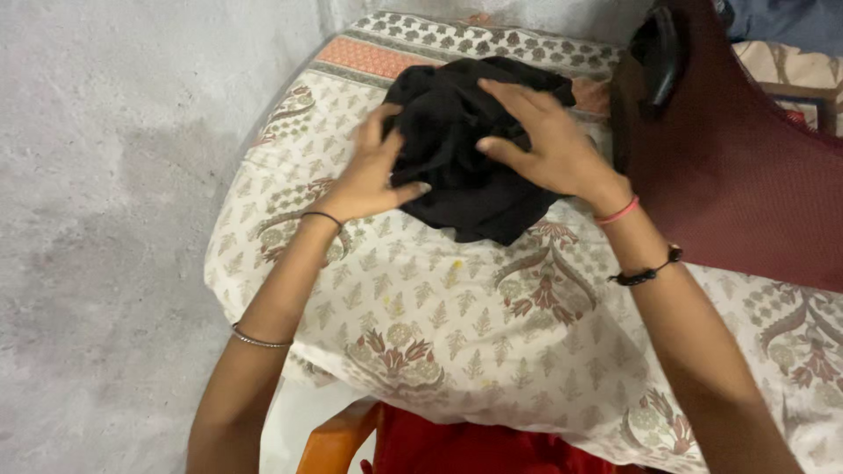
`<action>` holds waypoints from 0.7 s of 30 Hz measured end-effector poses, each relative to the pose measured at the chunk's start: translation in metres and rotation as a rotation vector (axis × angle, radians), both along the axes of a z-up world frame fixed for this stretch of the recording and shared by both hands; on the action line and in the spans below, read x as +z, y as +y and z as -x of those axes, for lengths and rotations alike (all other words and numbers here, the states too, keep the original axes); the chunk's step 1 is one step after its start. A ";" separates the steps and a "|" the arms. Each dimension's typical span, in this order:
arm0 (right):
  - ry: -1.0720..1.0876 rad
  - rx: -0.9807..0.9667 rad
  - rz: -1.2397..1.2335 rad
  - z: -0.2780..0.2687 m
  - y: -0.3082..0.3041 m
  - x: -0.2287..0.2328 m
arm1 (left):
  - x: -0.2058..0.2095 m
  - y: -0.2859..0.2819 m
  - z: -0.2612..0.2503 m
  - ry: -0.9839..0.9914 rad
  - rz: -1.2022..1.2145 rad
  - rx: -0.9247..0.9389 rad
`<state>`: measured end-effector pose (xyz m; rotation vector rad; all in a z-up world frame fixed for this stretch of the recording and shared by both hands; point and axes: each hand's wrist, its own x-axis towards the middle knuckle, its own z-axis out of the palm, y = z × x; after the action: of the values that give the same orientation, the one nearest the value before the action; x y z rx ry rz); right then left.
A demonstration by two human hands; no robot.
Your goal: The person folds a blue shirt and a black shirt by hand on a bed and places them into an open suitcase.
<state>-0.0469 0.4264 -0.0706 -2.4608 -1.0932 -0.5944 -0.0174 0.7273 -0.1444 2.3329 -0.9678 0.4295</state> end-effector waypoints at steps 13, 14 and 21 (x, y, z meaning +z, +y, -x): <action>0.014 -0.150 -0.645 -0.046 -0.043 -0.092 | -0.051 0.017 -0.015 0.107 0.233 0.051; 0.049 -0.170 -0.616 -0.044 -0.048 -0.095 | -0.052 0.013 -0.017 0.127 0.228 0.007; 0.322 -0.402 -0.345 0.017 -0.044 -0.068 | -0.034 -0.046 -0.034 -0.028 0.418 0.086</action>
<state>-0.0636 0.3829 -0.1390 -2.3631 -0.3404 -0.4307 0.0170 0.6812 -0.1785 1.9964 -0.7104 0.6340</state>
